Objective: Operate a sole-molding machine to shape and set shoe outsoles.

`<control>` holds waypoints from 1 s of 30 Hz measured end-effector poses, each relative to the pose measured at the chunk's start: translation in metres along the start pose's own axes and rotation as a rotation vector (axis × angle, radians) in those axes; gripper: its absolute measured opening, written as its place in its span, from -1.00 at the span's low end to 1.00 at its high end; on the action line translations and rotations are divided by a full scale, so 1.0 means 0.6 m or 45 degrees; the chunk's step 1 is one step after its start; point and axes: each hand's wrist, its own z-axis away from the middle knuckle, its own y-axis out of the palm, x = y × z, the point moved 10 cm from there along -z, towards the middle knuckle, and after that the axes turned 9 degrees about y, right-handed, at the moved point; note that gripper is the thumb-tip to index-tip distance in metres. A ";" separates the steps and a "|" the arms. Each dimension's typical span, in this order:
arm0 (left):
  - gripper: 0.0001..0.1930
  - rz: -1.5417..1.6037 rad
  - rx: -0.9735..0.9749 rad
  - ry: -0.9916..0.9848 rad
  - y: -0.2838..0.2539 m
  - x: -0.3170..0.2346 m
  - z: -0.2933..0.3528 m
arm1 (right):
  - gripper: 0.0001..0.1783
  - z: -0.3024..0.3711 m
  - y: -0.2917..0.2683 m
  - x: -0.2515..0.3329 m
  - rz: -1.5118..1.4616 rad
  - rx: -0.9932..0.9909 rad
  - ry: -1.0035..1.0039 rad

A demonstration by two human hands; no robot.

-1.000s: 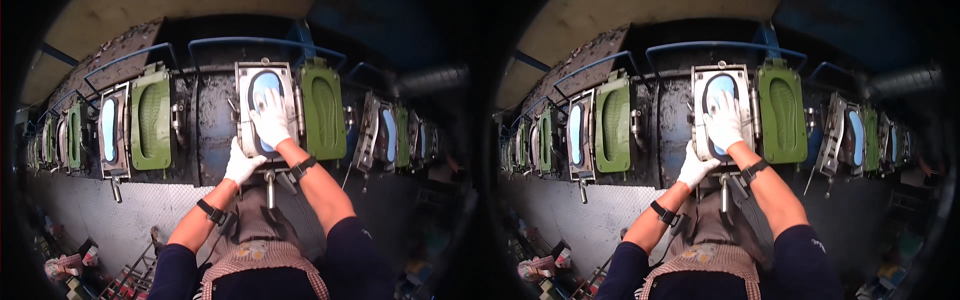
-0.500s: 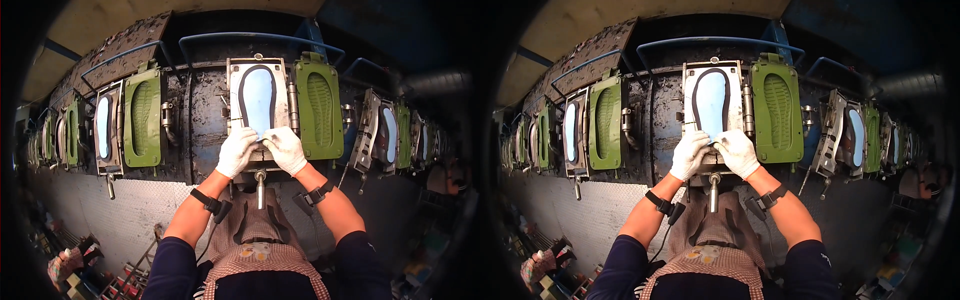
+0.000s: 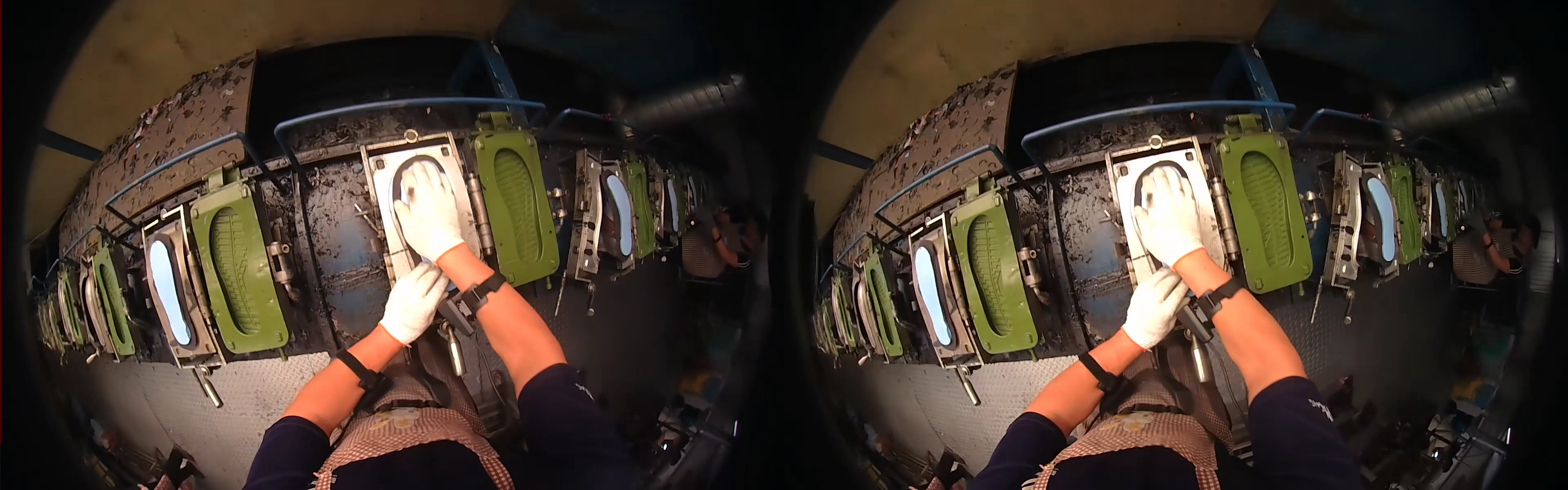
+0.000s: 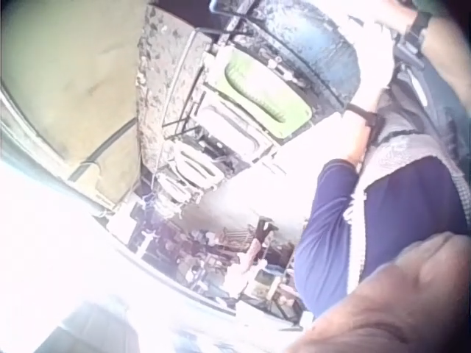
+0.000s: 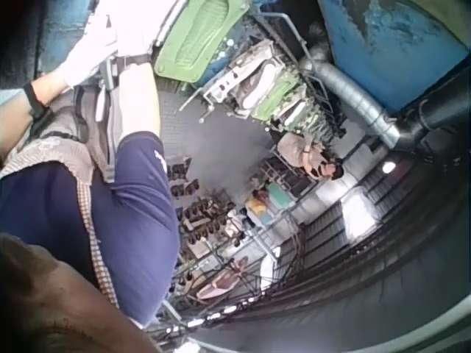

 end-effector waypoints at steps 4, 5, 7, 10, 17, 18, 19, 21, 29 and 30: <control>-0.62 0.004 -0.028 0.006 0.000 0.015 0.025 | -0.37 -0.010 0.034 0.003 -0.009 0.125 0.000; -0.63 0.020 -0.041 -0.006 0.004 0.016 0.028 | -0.38 -0.011 0.035 0.006 0.054 0.130 -0.036; -0.62 -0.003 -0.020 -0.003 0.009 0.017 0.036 | -0.48 -0.041 0.036 0.006 -0.053 0.150 -0.008; -0.61 -0.023 -0.032 -0.012 0.003 0.021 0.035 | -0.51 -0.046 0.043 0.012 -0.046 0.169 -0.009; -0.63 0.011 0.104 0.034 0.004 0.004 -0.007 | -0.45 -0.050 0.010 -0.033 -0.072 0.282 0.029; -0.66 0.018 0.206 0.192 0.017 -0.010 -0.032 | -0.44 -0.034 -0.007 -0.104 -0.516 0.222 0.297; -0.69 0.025 0.316 0.338 0.025 -0.018 -0.054 | -0.42 0.001 -0.016 -0.167 -0.970 0.163 0.563; -0.70 -0.029 0.499 0.413 0.014 0.018 -0.059 | -0.45 0.104 -0.095 -0.135 -0.953 0.221 0.568; -0.11 0.320 0.814 0.434 0.066 0.010 -0.088 | -0.77 0.573 0.015 -0.046 -2.399 1.905 1.858; -0.10 0.299 0.829 0.438 0.066 0.016 -0.086 | -0.76 0.541 0.020 -0.079 -1.628 2.358 1.409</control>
